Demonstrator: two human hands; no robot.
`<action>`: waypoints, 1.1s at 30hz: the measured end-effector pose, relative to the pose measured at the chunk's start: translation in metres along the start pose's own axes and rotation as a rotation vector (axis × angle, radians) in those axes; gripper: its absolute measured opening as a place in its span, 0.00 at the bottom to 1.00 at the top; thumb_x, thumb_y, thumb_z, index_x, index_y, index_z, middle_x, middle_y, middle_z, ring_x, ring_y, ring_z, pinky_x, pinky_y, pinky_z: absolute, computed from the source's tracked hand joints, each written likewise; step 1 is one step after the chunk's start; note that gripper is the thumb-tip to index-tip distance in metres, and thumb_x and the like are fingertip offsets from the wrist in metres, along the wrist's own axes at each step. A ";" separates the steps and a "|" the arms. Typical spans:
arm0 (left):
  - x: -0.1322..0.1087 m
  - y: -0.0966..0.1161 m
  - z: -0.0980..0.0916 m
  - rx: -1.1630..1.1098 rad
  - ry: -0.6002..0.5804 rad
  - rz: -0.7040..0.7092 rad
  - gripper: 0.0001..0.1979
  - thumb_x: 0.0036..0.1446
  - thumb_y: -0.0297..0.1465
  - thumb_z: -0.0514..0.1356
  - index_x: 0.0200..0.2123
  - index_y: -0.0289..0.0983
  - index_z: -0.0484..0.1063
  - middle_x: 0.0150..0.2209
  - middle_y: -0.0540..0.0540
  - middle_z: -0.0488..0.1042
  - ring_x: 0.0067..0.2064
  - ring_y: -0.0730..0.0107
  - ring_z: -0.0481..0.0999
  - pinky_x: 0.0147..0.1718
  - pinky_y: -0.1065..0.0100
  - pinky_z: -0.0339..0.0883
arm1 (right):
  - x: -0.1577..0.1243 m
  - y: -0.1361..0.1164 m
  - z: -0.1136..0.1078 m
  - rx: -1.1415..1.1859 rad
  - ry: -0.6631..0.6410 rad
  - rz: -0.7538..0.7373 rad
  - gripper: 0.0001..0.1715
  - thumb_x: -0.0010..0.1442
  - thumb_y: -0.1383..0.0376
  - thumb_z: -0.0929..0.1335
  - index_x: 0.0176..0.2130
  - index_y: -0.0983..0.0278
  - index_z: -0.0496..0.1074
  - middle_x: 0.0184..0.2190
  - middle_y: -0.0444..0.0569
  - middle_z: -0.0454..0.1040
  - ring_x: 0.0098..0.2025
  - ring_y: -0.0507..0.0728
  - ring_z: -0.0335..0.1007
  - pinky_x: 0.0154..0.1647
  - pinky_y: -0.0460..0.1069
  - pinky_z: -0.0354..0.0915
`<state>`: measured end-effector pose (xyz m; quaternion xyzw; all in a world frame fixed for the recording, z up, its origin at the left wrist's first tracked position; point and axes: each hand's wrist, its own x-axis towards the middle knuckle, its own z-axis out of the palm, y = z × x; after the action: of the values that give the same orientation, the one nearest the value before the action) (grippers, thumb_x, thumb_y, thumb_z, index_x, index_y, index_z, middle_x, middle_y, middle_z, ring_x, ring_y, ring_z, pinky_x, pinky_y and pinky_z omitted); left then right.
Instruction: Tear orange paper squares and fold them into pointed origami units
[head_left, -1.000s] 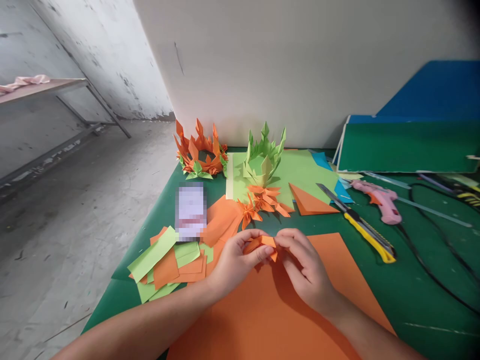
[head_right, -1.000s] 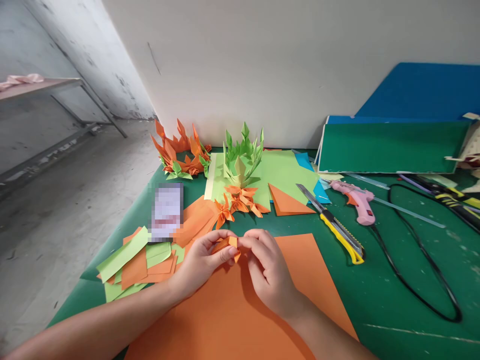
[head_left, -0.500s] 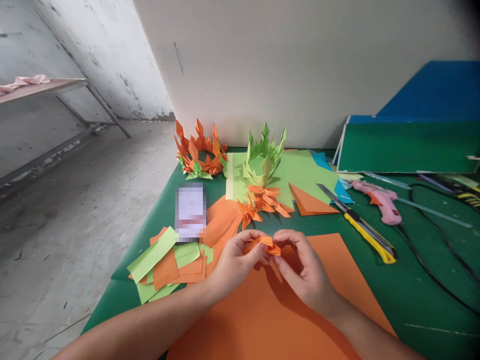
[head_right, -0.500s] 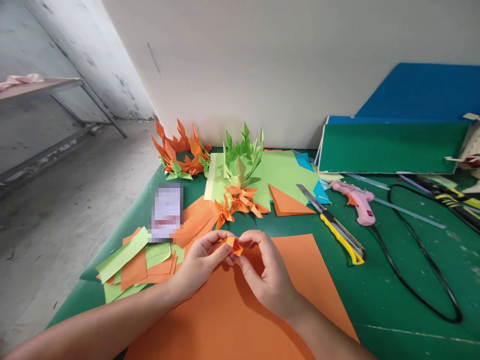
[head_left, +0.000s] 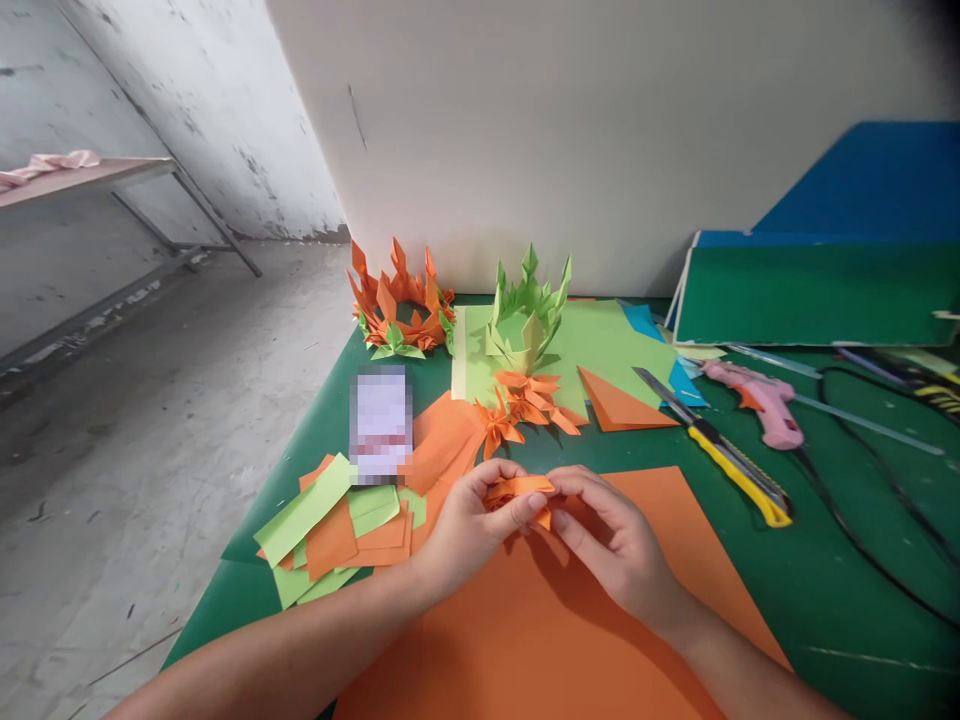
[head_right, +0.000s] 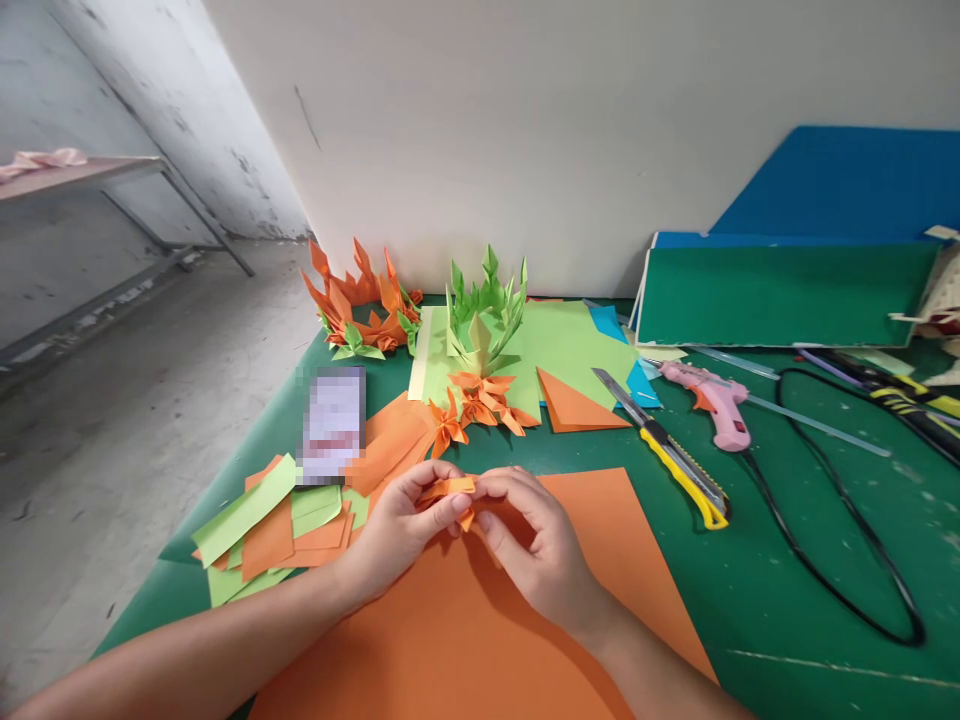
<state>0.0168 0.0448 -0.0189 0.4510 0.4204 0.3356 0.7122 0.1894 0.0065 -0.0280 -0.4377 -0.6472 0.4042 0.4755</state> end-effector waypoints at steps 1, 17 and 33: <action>0.000 0.000 0.000 -0.003 0.002 -0.001 0.17 0.53 0.42 0.67 0.34 0.37 0.66 0.27 0.52 0.70 0.25 0.79 0.67 0.21 0.76 0.59 | -0.001 0.001 0.000 0.038 0.002 0.025 0.07 0.67 0.65 0.64 0.45 0.55 0.69 0.41 0.46 0.70 0.45 0.56 0.68 0.47 0.50 0.67; 0.001 0.000 0.000 -0.012 -0.040 0.044 0.13 0.59 0.40 0.63 0.42 0.39 0.74 0.39 0.47 0.73 0.35 0.75 0.71 0.33 0.73 0.66 | 0.000 0.007 0.006 0.055 0.130 0.136 0.11 0.62 0.60 0.70 0.44 0.54 0.65 0.39 0.44 0.69 0.42 0.53 0.68 0.45 0.50 0.68; -0.003 -0.001 0.006 -0.019 0.036 0.038 0.14 0.56 0.35 0.63 0.46 0.38 0.74 0.37 0.47 0.73 0.27 0.79 0.66 0.27 0.74 0.62 | 0.001 0.008 0.008 0.086 0.134 0.164 0.09 0.63 0.60 0.69 0.43 0.56 0.67 0.39 0.46 0.70 0.41 0.54 0.70 0.44 0.50 0.71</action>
<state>0.0210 0.0400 -0.0170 0.4460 0.4213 0.3612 0.7022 0.1828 0.0088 -0.0373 -0.4943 -0.5580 0.4390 0.5016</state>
